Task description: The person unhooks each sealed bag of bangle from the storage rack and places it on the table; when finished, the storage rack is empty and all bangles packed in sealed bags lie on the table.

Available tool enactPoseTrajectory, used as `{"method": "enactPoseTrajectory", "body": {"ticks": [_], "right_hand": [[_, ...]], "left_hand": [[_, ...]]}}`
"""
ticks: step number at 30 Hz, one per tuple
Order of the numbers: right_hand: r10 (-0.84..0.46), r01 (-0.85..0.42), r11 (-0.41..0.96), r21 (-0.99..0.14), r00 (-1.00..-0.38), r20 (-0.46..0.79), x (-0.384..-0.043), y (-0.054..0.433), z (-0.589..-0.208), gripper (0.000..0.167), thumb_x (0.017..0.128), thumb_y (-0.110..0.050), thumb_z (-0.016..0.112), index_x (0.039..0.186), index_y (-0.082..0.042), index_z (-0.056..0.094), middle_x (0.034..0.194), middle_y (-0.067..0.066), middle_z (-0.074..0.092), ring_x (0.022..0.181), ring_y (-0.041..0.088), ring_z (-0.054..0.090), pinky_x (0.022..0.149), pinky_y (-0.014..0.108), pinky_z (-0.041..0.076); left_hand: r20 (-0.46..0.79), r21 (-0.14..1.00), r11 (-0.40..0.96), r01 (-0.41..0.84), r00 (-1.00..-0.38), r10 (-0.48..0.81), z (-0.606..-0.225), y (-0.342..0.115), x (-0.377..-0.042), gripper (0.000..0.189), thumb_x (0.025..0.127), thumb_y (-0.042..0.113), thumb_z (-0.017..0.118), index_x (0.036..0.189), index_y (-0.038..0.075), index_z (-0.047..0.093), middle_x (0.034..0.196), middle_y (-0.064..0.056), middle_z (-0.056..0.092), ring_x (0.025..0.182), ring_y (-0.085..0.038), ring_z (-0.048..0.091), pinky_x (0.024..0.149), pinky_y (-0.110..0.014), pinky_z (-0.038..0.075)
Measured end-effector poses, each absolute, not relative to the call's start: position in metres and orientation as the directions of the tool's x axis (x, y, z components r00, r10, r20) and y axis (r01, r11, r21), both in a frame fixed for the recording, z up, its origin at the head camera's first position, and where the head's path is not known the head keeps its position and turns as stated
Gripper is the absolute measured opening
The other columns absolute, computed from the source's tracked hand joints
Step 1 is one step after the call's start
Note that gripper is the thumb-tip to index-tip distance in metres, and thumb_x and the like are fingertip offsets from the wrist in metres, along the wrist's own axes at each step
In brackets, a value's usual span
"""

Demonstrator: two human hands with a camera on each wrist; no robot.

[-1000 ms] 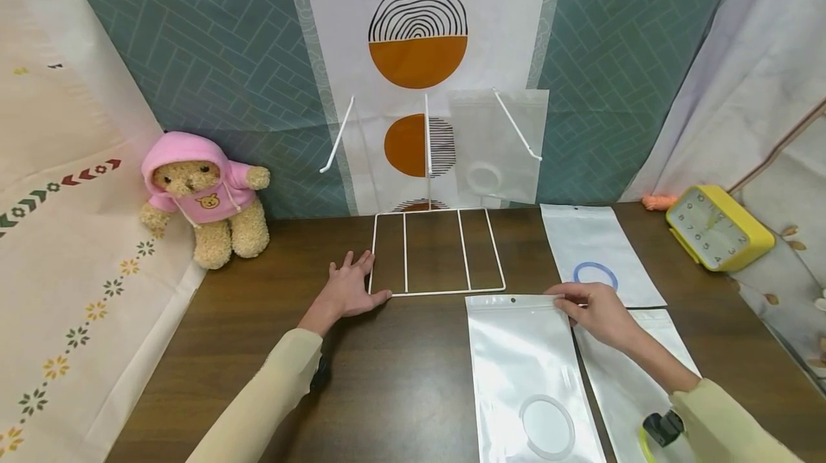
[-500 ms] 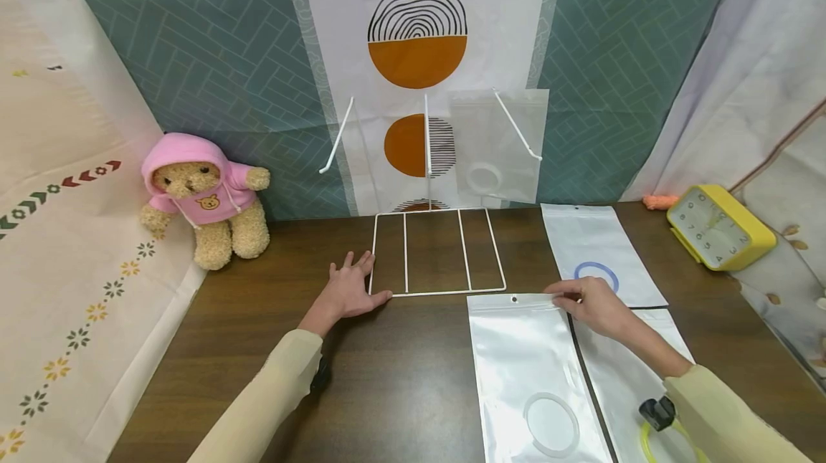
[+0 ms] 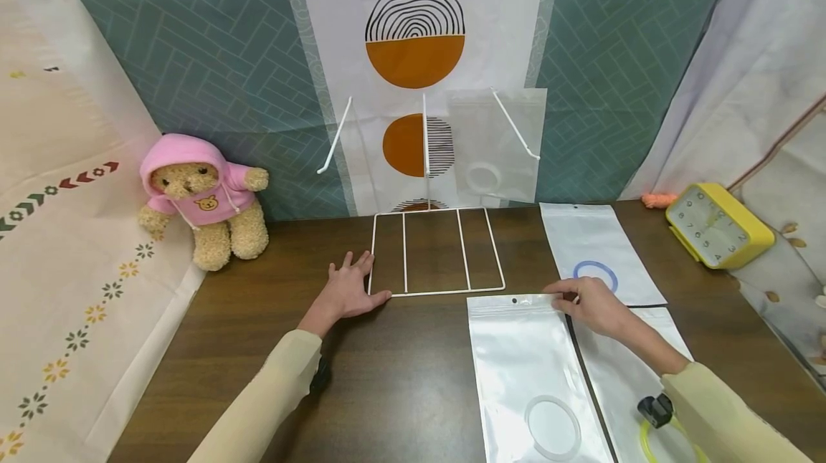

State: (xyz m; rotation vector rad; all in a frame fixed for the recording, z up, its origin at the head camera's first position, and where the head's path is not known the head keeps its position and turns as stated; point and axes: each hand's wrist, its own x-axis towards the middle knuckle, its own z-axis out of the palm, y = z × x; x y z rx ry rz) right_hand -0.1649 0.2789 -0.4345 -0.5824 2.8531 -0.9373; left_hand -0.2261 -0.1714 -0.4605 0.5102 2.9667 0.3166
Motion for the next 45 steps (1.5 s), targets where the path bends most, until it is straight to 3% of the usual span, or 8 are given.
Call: {"method": "enactPoseTrajectory", "body": {"ticks": [10,27,34,45], "right_hand": [[-0.415,-0.406,0.719,-0.564,-0.902,0.120,-0.165,0.278,-0.434,0.025,0.085,0.006,0.072,0.109,0.001,0.074,0.084,-0.003,0.065,0.073,0.012,0.055,0.059,0.027,0.047],[-0.429,-0.417,0.730,-0.541,-0.896,0.111,-0.166,0.278,-0.436,0.029,0.085,0.007,0.072,0.112,-0.001,0.073,0.082,-0.005,0.060,0.073,0.012,0.053,0.061,0.028,0.048],[-0.407,-0.419,0.736,-0.532,-0.902,0.146,-0.168,0.280,-0.434,0.028,0.085,0.008,0.071,0.111,0.000,0.072,0.094,0.003,0.068,0.082,0.017,0.060,0.070,0.037,0.054],[-0.328,-0.426,0.733,-0.530,-0.904,0.273,-0.173,0.283,-0.417,0.026,0.086,0.007,0.071,0.112,0.007,0.069,0.098,0.014,0.071,0.084,0.027,0.066,0.066,0.036,0.054]], "left_hand": [[-0.082,0.210,0.924,0.321,-0.936,0.344,-0.461,-0.171,-0.227,0.092,0.090,0.059,0.059,0.153,-0.003,0.034,0.159,-0.017,0.032,0.145,-0.048,0.021,0.105,-0.073,0.021],[-0.074,0.213,0.922,0.323,-0.936,0.345,-0.461,-0.171,-0.227,0.092,0.090,0.059,0.059,0.154,-0.003,0.034,0.159,-0.017,0.032,0.145,-0.048,0.022,0.105,-0.073,0.021],[-0.071,0.210,0.923,0.321,-0.937,0.342,-0.460,-0.171,-0.227,0.092,0.090,0.058,0.059,0.153,-0.003,0.035,0.159,-0.018,0.032,0.144,-0.048,0.022,0.105,-0.073,0.021],[-0.079,0.215,0.925,0.312,-0.939,0.335,-0.461,-0.171,-0.226,0.092,0.090,0.059,0.059,0.154,-0.003,0.034,0.159,-0.017,0.032,0.145,-0.048,0.021,0.105,-0.073,0.021]]}}
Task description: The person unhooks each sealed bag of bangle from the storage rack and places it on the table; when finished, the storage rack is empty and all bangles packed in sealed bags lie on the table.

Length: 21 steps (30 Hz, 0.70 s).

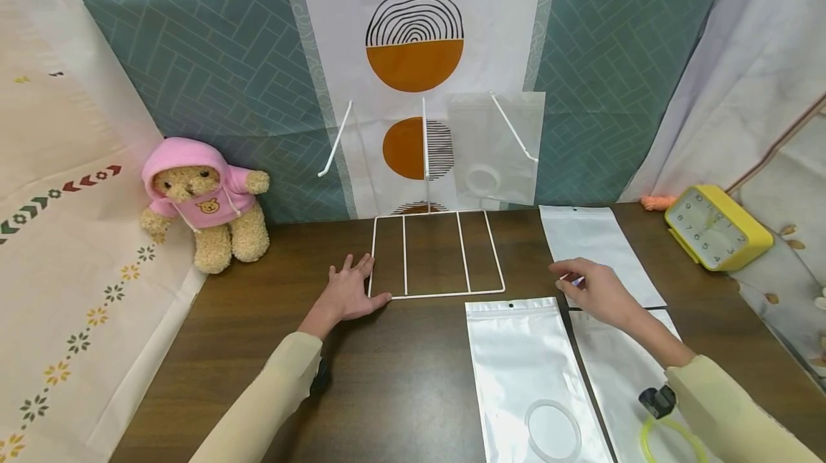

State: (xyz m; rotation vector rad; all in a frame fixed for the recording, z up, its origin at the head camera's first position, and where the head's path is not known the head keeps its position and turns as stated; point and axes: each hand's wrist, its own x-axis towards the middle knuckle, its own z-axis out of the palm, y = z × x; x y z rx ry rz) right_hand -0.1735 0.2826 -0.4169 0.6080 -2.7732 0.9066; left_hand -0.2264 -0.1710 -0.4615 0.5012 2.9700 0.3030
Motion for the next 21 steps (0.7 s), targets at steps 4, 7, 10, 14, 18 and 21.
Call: {"method": "enactPoseTrajectory", "body": {"ticks": [4,7,10,14,18,21], "right_hand": [[-0.287,-0.446,0.732,-0.515,-0.888,0.360,-0.182,0.283,-0.401,0.034,0.087,0.006,0.070,0.120,0.009,0.063,0.102,0.020,0.069,0.086,0.033,0.068,0.069,0.045,0.056],[-0.270,-0.474,0.710,-0.521,-0.866,0.421,-0.190,0.284,-0.387,0.039,0.089,0.006,0.069,0.126,0.009,0.058,0.106,0.025,0.068,0.089,0.039,0.069,0.072,0.050,0.056],[-0.250,-0.480,0.686,-0.547,-0.862,0.441,-0.200,0.285,-0.370,0.043,0.091,0.005,0.067,0.132,0.008,0.054,0.113,0.026,0.066,0.096,0.043,0.068,0.076,0.036,0.057],[-0.224,-0.473,0.637,-0.608,-0.869,0.442,-0.218,0.284,-0.349,0.046,0.094,0.003,0.063,0.139,0.007,0.049,0.121,0.028,0.062,0.100,0.045,0.065,0.074,0.010,0.048],[-0.195,-0.468,0.598,-0.651,-0.872,0.449,-0.234,0.280,-0.328,0.047,0.098,0.001,0.060,0.143,0.003,0.048,0.128,0.027,0.059,0.103,0.044,0.064,0.072,0.007,0.046],[-0.164,-0.449,0.592,-0.669,-0.880,0.445,-0.245,0.275,-0.313,0.047,0.099,-0.001,0.057,0.145,0.000,0.047,0.135,0.024,0.055,0.110,0.043,0.062,0.074,0.008,0.047]], "left_hand": [[-0.074,0.219,0.924,0.313,-0.939,0.336,-0.462,-0.171,-0.226,0.092,0.089,0.058,0.060,0.153,-0.003,0.034,0.159,-0.017,0.032,0.145,-0.048,0.021,0.105,-0.073,0.020],[-0.072,0.217,0.924,0.315,-0.939,0.337,-0.462,-0.172,-0.227,0.092,0.089,0.058,0.060,0.153,-0.003,0.034,0.159,-0.017,0.032,0.145,-0.048,0.022,0.105,-0.073,0.021],[-0.072,0.215,0.924,0.316,-0.938,0.338,-0.463,-0.172,-0.227,0.092,0.089,0.058,0.059,0.154,-0.002,0.034,0.159,-0.017,0.032,0.145,-0.048,0.022,0.105,-0.073,0.021],[-0.071,0.217,0.922,0.319,-0.937,0.341,-0.463,-0.172,-0.227,0.092,0.089,0.059,0.059,0.153,-0.003,0.034,0.159,-0.017,0.032,0.145,-0.048,0.022,0.105,-0.073,0.021],[-0.070,0.221,0.921,0.322,-0.936,0.344,-0.462,-0.173,-0.226,0.092,0.090,0.060,0.059,0.153,-0.003,0.035,0.159,-0.017,0.032,0.144,-0.048,0.022,0.105,-0.073,0.021],[-0.072,0.221,0.921,0.322,-0.936,0.345,-0.462,-0.172,-0.226,0.092,0.090,0.060,0.059,0.153,-0.003,0.035,0.159,-0.018,0.032,0.144,-0.048,0.022,0.105,-0.073,0.021]]}}
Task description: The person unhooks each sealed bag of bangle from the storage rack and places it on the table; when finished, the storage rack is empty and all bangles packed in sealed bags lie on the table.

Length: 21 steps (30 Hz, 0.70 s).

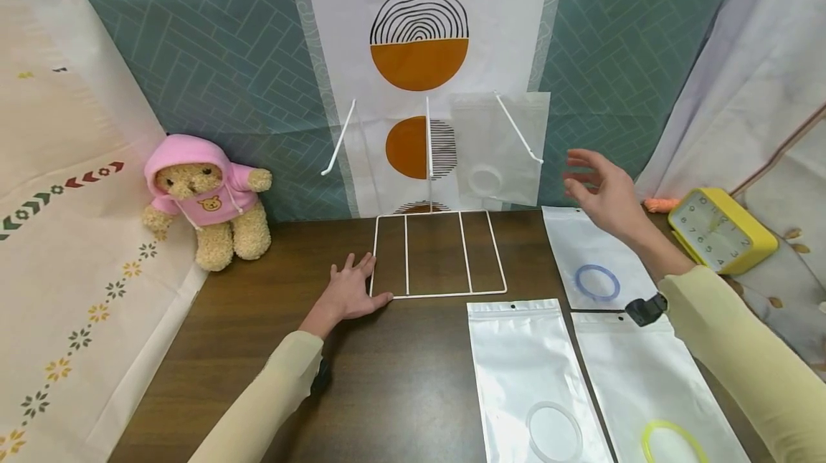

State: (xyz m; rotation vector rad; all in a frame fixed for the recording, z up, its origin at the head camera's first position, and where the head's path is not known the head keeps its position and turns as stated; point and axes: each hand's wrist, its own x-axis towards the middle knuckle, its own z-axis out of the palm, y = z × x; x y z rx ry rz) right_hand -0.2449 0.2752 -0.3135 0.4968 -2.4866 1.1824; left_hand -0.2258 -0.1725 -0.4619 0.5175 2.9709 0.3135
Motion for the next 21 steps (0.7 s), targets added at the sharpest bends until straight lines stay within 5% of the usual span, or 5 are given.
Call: {"method": "enactPoseTrajectory", "body": {"ticks": [10,21], "right_hand": [[-0.087,-0.406,0.515,-0.755,-0.901,0.425,-0.284,0.266,-0.282,0.055,0.101,-0.004,0.055,0.153,-0.006,0.038,0.146,0.022,0.043,0.124,0.037,0.056,0.080,0.015,0.051],[-0.054,-0.359,0.513,-0.780,-0.920,0.388,-0.312,0.260,-0.263,0.054,0.103,-0.013,0.052,0.155,-0.011,0.036,0.147,0.019,0.044,0.119,0.030,0.059,0.086,0.024,0.052]], "left_hand": [[-0.073,0.217,0.924,0.316,-0.938,0.338,-0.461,-0.173,-0.226,0.093,0.089,0.061,0.059,0.154,-0.002,0.035,0.159,-0.017,0.032,0.145,-0.047,0.022,0.106,-0.073,0.021],[-0.059,0.222,0.921,0.321,-0.938,0.341,-0.462,-0.173,-0.226,0.093,0.089,0.060,0.060,0.153,-0.002,0.036,0.158,-0.017,0.033,0.144,-0.048,0.023,0.105,-0.073,0.022]]}}
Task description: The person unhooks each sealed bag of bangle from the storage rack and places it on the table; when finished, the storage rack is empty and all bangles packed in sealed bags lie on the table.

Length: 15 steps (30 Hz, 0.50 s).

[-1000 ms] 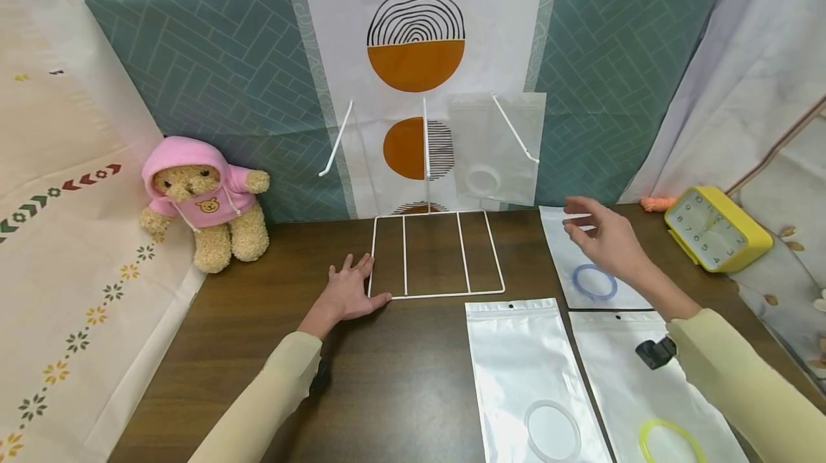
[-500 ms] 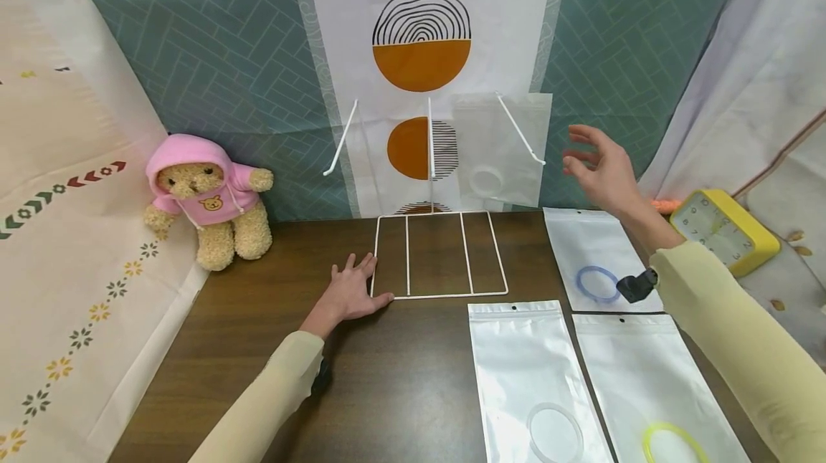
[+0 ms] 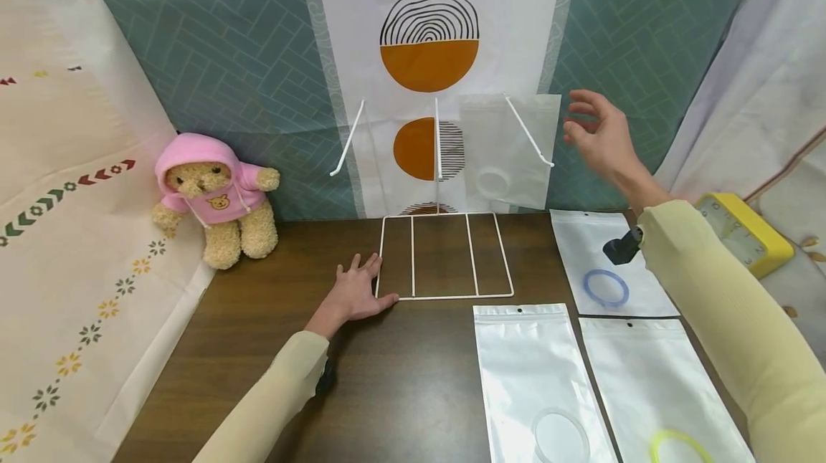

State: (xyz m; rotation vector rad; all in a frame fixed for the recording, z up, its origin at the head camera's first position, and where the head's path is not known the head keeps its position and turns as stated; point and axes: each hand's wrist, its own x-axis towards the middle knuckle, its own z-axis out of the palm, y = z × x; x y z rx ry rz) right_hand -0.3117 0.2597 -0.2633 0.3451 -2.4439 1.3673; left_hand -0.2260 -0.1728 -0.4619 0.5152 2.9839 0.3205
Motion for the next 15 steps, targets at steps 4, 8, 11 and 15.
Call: {"method": "enactPoseTrajectory", "body": {"ticks": [4,8,11,15], "right_hand": [[-0.050,-0.354,0.492,-0.795,-0.924,0.380,-0.319,0.257,-0.260,0.053,0.103,-0.012,0.052,0.154,-0.012,0.038,0.148,0.018,0.044,0.123,0.034,0.057,0.087,0.026,0.052],[-0.053,-0.344,0.479,-0.808,-0.930,0.365,-0.324,0.254,-0.256,0.051,0.103,-0.010,0.052,0.153,-0.011,0.041,0.147,0.018,0.045,0.124,0.037,0.057,0.087,0.028,0.053],[-0.056,-0.340,0.468,-0.816,-0.933,0.357,-0.326,0.251,-0.254,0.051,0.103,-0.008,0.052,0.153,-0.011,0.041,0.146,0.018,0.046,0.124,0.036,0.057,0.086,0.028,0.053],[-0.055,-0.336,0.466,-0.819,-0.934,0.352,-0.328,0.247,-0.252,0.051,0.102,-0.008,0.053,0.152,-0.012,0.043,0.144,0.017,0.047,0.123,0.034,0.058,0.084,0.025,0.054]], "left_hand": [[-0.050,0.217,0.921,0.325,-0.938,0.343,-0.461,-0.173,-0.226,0.092,0.089,0.060,0.061,0.152,-0.003,0.037,0.158,-0.018,0.034,0.144,-0.048,0.024,0.105,-0.073,0.022],[-0.057,0.214,0.922,0.323,-0.938,0.342,-0.460,-0.173,-0.226,0.092,0.089,0.060,0.060,0.153,-0.003,0.036,0.158,-0.017,0.033,0.144,-0.048,0.023,0.105,-0.073,0.022],[-0.063,0.216,0.922,0.321,-0.938,0.341,-0.460,-0.173,-0.226,0.092,0.089,0.060,0.060,0.153,-0.003,0.036,0.158,-0.017,0.033,0.144,-0.047,0.023,0.105,-0.073,0.022],[-0.064,0.216,0.922,0.321,-0.938,0.341,-0.461,-0.173,-0.227,0.092,0.089,0.060,0.060,0.153,-0.003,0.036,0.158,-0.017,0.033,0.145,-0.047,0.023,0.105,-0.073,0.022]]}}
